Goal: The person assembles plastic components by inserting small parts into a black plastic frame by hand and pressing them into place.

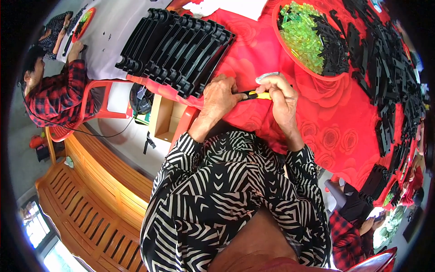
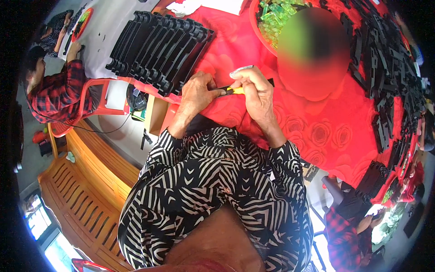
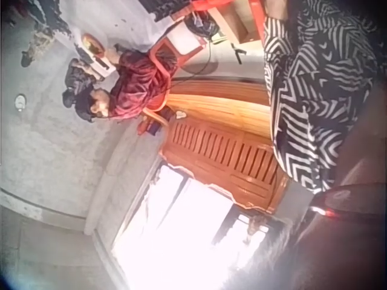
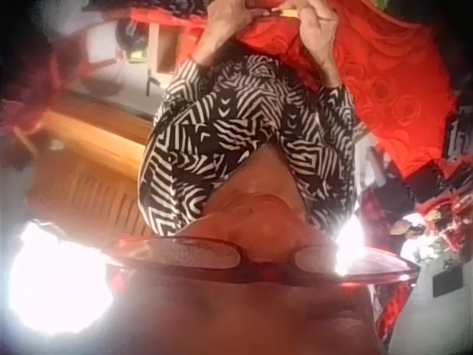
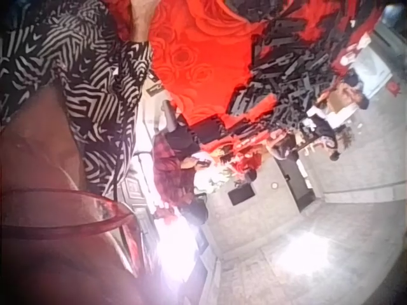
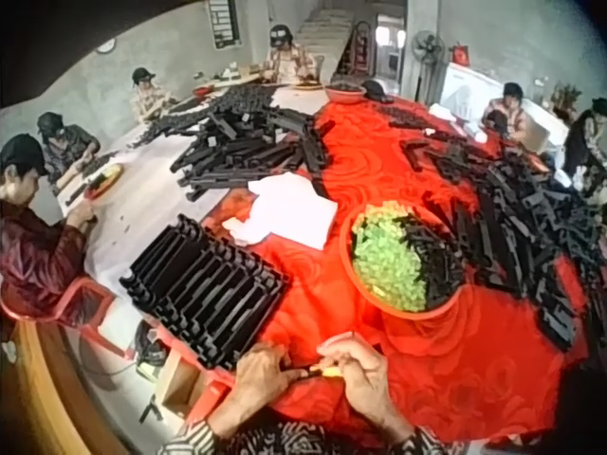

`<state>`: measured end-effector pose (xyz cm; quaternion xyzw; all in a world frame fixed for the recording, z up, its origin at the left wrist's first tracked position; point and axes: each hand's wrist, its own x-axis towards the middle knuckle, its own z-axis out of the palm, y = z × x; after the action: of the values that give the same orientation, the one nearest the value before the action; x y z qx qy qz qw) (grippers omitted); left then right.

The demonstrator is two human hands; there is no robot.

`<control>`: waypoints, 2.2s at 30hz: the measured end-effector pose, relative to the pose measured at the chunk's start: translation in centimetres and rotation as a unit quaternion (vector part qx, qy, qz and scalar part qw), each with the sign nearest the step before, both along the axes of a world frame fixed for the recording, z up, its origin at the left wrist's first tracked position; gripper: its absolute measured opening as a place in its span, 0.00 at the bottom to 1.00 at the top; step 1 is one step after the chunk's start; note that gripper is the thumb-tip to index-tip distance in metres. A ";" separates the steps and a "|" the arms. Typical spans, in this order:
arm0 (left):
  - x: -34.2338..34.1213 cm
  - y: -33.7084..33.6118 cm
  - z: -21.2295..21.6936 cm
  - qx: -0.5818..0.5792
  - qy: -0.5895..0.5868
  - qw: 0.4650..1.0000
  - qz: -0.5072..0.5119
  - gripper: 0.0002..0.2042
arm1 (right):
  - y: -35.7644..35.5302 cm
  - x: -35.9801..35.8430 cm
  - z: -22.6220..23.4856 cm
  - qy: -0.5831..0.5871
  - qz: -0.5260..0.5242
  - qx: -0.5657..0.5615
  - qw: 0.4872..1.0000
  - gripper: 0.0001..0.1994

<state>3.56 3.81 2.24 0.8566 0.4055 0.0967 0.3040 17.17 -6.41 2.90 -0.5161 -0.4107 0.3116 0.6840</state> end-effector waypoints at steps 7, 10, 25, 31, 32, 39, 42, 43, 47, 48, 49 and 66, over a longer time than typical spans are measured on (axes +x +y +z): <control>0.0 -0.1 0.1 0.007 -0.003 1.000 -0.009 0.17 | 0.7 0.0 -0.3 0.084 -0.057 0.043 0.994 0.16; 0.0 -0.1 -0.1 0.008 0.000 1.000 -0.010 0.17 | 1.4 -0.6 0.1 0.074 -0.079 0.023 0.994 0.15; 0.1 -0.4 -0.3 0.039 -0.039 0.998 -0.013 0.16 | 1.4 -1.4 -0.3 0.064 -0.091 0.000 0.994 0.15; -0.1 -0.3 -0.3 0.041 -0.037 0.998 -0.017 0.16 | 1.8 -0.9 1.1 0.082 -0.107 -0.026 0.991 0.14; -0.1 -0.3 -0.3 0.041 -0.035 0.998 -0.015 0.16 | 1.2 0.1 1.2 -0.069 -0.184 0.001 0.981 0.14; 0.0 -0.3 -0.5 0.026 -0.028 0.999 -0.020 0.17 | -6.5 6.4 2.6 -0.044 -0.301 -0.050 0.951 0.12; 0.2 -0.3 -0.7 0.032 -0.033 0.999 -0.019 0.17 | -8.1 7.9 -0.1 -0.200 -0.344 -0.256 0.881 0.13; 0.2 -0.3 -0.8 0.035 -0.033 0.999 -0.022 0.17 | -8.1 8.0 -0.4 -0.199 -0.347 -0.254 0.881 0.13; 0.0 -0.3 -0.7 0.039 -0.041 0.998 -0.019 0.17 | -7.8 9.0 -0.4 -0.410 -0.419 -0.184 0.789 0.15; 0.0 -0.2 -0.6 0.031 -0.038 0.999 -0.016 0.17 | -7.5 9.2 0.1 -0.533 -0.452 -0.131 0.703 0.15; 0.0 -0.2 -0.6 0.036 -0.039 0.998 -0.015 0.17 | -7.5 8.8 0.7 -0.531 -0.454 -0.127 0.704 0.15; 0.2 -0.5 -0.8 0.036 -0.025 0.999 -0.014 0.18 | -1.4 0.8 0.4 -0.512 -0.135 -0.285 0.799 0.17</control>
<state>3.76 3.27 1.40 0.8702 0.3817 0.1283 0.2840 17.97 -7.85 3.34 -0.8222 -0.5201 0.0088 0.2313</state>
